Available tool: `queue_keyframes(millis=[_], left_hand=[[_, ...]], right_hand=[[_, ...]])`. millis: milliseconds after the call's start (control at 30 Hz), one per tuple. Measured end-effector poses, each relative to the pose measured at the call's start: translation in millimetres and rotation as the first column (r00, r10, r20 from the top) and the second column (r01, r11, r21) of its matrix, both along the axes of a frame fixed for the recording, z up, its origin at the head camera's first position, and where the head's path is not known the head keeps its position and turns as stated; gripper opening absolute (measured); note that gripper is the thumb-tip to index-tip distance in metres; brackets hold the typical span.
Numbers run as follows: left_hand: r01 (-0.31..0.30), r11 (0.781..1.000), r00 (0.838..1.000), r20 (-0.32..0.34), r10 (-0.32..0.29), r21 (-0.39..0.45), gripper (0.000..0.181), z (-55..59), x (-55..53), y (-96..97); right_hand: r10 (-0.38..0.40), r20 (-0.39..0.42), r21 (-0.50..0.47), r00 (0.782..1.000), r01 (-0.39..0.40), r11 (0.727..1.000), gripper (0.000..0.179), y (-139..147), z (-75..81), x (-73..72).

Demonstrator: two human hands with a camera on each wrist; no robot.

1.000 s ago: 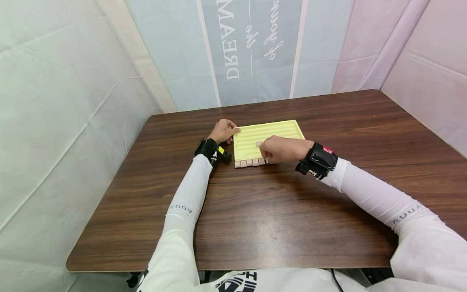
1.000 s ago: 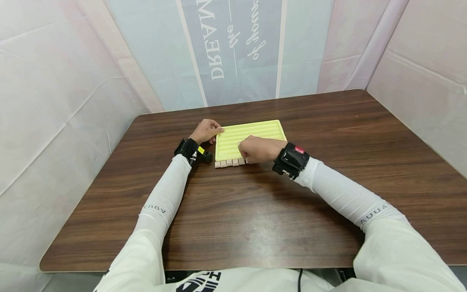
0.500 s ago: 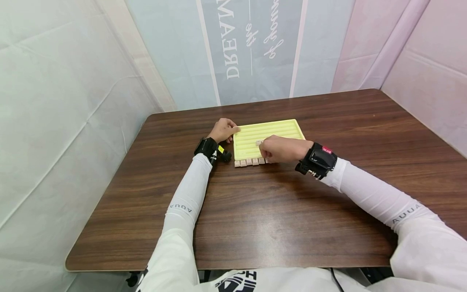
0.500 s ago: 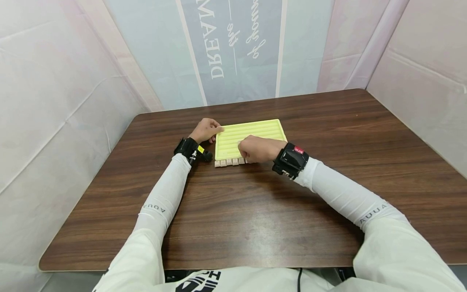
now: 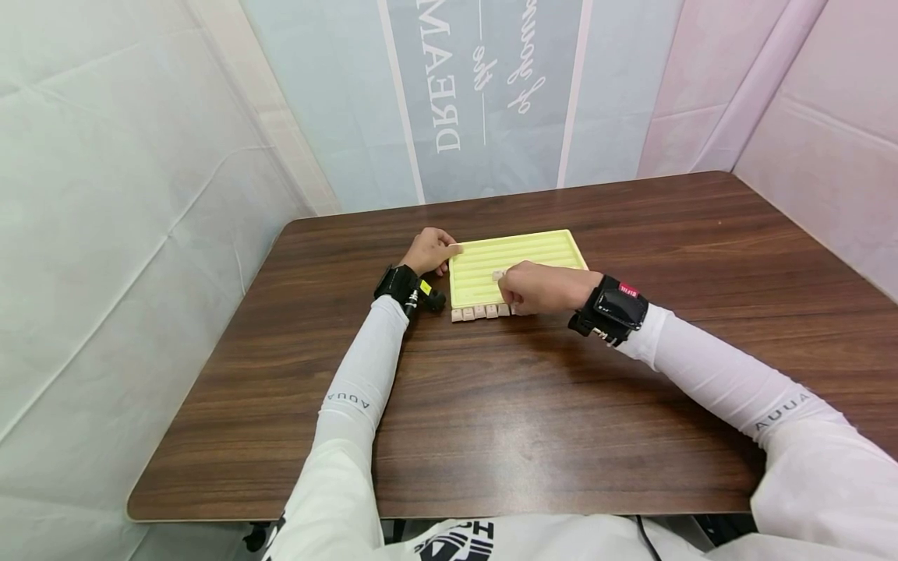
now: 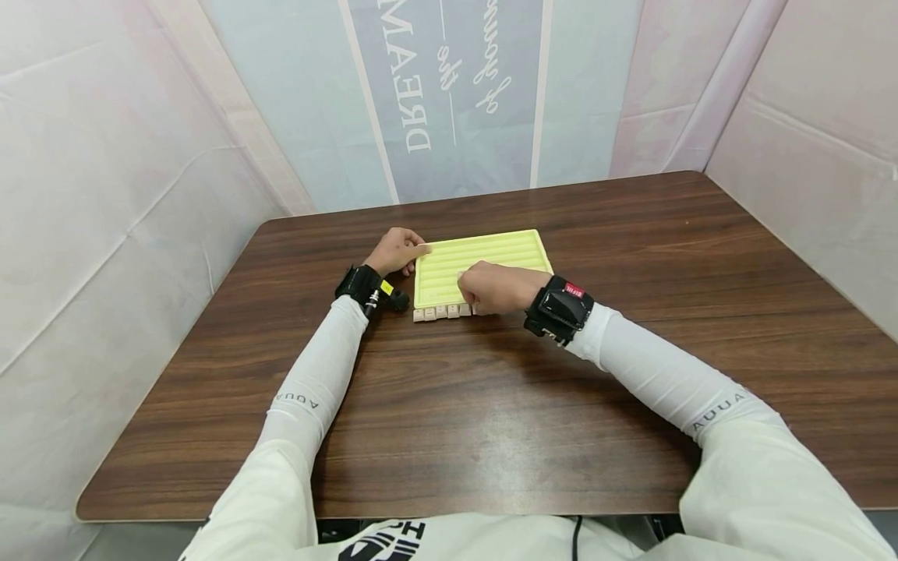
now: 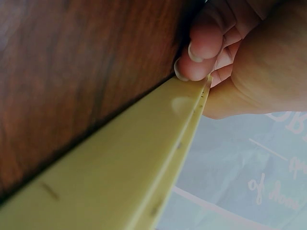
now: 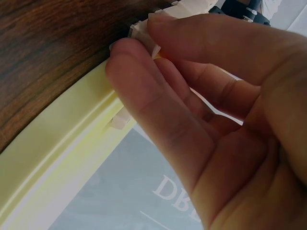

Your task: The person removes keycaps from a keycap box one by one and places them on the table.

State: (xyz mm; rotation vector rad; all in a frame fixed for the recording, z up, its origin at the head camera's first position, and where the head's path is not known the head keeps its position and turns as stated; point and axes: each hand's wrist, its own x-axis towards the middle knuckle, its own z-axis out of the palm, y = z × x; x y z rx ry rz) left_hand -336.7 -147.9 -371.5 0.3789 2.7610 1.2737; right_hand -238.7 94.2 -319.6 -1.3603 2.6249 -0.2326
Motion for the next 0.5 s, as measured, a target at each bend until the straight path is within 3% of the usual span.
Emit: queue_keyframes(millis=[300, 500], left_hand=[[0.008, 1.0, 1.0, -0.006, -0.008, -0.012, 0.029, -1.2, -1.1, -1.2], [0.012, 1.0, 1.0, -0.011, -0.012, -0.013, 0.03, -1.0, -0.7, -1.4]], right_hand=[[0.007, 0.005, -0.007, 1.0, -0.007, 1.0, 0.012, 1.3, 2.0, 1.4], [-0.043, 0.029, 0.033, 0.999, 0.042, 0.999, 0.009, 4.5, 9.8, 2.4]])
